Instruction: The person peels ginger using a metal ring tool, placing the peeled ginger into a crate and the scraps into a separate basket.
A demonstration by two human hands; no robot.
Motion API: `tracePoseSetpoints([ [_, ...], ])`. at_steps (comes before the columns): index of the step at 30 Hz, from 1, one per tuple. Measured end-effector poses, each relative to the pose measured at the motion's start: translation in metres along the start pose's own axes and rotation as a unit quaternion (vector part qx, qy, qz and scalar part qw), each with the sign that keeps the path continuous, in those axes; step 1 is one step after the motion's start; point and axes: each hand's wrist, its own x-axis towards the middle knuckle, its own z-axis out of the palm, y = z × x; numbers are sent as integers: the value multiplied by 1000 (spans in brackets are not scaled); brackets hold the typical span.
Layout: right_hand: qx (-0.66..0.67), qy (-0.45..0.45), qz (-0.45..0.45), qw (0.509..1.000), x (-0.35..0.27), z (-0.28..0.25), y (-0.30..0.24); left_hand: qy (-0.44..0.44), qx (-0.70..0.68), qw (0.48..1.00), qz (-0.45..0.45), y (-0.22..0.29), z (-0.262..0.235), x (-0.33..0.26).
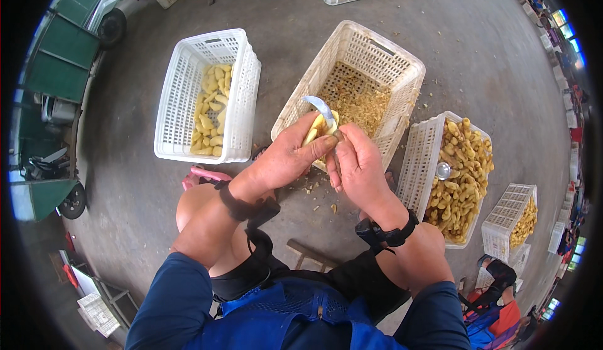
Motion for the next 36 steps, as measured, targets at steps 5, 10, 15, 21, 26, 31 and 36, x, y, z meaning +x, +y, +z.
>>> tracePoseSetpoints([
  [5, 0, -33, 46, 998, 1, -2, -9, -19, -3, 999, -45, 9, -8, -3],
  [10, 0, -70, 71, 995, 1, -9, -12, -37, 70, 994, -74, 18, -17, -5],
  [15, 2, -103, 77, 992, 4, -11, -24, -63, 8, 993, -97, 14, -25, -5],
  [21, 3, -141, 72, 987, 2, -9, -19, -88, -110, 984, -105, 9, -26, -4],
  [26, 92, -97, 58, 989, -1, -2, -17, -53, -178, 980, -76, 6, -10, -6],
  [31, 102, -86, 64, 989, 2, -2, -12, -34, -156, 985, -71, -1, -14, -2],
  [36, 93, -17, 34, 995, -1, -1, -5, -38, -139, 988, -56, 7, -10, -4],
])
